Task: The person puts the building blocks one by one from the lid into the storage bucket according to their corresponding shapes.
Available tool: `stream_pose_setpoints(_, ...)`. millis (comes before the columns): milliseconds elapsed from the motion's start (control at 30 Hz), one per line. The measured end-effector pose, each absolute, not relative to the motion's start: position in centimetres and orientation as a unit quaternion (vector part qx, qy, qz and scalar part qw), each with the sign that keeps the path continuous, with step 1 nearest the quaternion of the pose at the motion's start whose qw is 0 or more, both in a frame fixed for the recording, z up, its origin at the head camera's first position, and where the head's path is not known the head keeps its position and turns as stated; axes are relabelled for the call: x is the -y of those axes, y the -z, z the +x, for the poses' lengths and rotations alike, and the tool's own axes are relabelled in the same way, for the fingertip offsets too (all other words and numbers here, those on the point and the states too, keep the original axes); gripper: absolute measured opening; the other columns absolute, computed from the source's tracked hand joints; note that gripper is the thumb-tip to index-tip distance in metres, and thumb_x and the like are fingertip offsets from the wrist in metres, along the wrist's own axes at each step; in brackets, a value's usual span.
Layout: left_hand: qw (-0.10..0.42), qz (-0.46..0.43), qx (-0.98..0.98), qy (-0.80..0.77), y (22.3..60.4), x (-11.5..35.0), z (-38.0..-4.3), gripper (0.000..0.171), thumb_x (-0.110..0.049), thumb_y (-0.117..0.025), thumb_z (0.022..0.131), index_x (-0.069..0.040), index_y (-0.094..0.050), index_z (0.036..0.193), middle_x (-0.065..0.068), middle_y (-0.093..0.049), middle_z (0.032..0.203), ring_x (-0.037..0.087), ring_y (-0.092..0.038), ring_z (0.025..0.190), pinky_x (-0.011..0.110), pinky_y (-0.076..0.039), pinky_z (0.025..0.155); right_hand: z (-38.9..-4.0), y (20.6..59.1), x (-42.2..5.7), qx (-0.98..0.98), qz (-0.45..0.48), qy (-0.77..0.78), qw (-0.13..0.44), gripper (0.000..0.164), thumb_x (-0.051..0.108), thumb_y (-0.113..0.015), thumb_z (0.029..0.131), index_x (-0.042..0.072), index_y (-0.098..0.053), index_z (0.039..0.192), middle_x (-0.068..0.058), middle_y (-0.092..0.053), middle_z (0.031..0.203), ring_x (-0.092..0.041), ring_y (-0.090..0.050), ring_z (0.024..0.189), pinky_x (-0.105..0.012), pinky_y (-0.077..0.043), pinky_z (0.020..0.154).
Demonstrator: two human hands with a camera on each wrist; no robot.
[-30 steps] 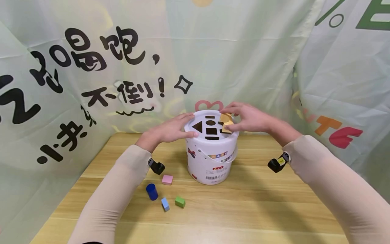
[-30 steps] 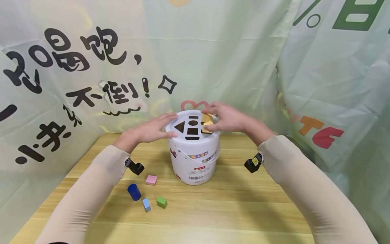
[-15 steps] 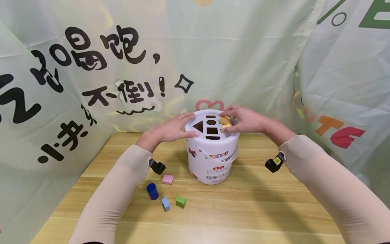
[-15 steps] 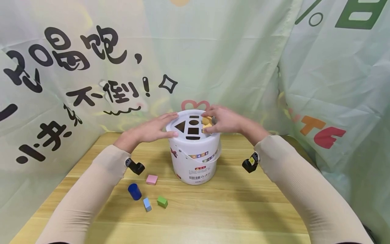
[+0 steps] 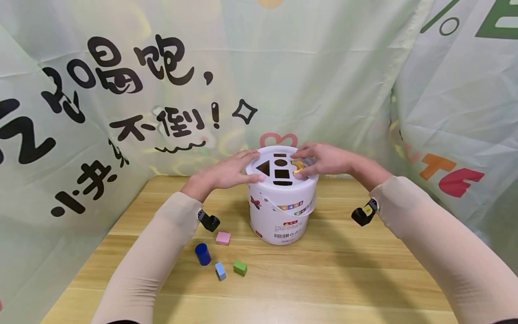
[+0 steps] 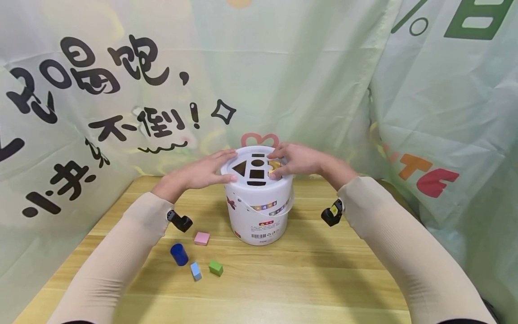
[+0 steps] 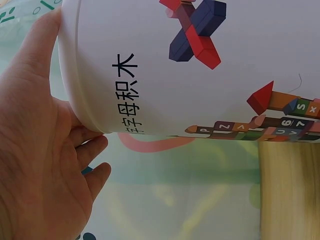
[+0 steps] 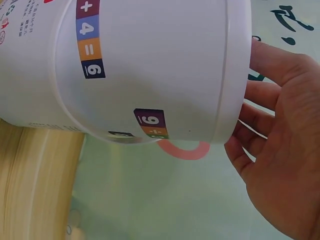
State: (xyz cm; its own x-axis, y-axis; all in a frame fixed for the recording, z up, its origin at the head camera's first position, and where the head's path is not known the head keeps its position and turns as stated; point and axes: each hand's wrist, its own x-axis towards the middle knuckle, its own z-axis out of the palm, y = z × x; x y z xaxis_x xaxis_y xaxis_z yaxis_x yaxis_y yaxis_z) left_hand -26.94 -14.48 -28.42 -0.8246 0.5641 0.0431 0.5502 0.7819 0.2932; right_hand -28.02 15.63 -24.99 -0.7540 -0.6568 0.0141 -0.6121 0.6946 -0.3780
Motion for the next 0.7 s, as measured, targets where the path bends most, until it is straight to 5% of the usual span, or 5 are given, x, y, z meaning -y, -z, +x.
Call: stream_pose_setpoints(700, 0.031, 0.298, -0.942, -0.15, 28.2, 14.4, -26.9, 0.091, -0.069, -0.049, 0.089, -0.016, -0.021, 0.157, 0.003, -0.014, 0.163, 0.025, -0.015, 0.147, 0.05, -0.021, 0.115, -25.2, 26.9, -17.2, -0.918, -0.326, 0.22, -0.045, 0.065, 0.051, -0.068, 0.088, 0.009, -0.058, 0.136, -0.011, -0.048, 0.141, -0.033, -0.04, 0.132, -0.058, -0.032, 0.106)
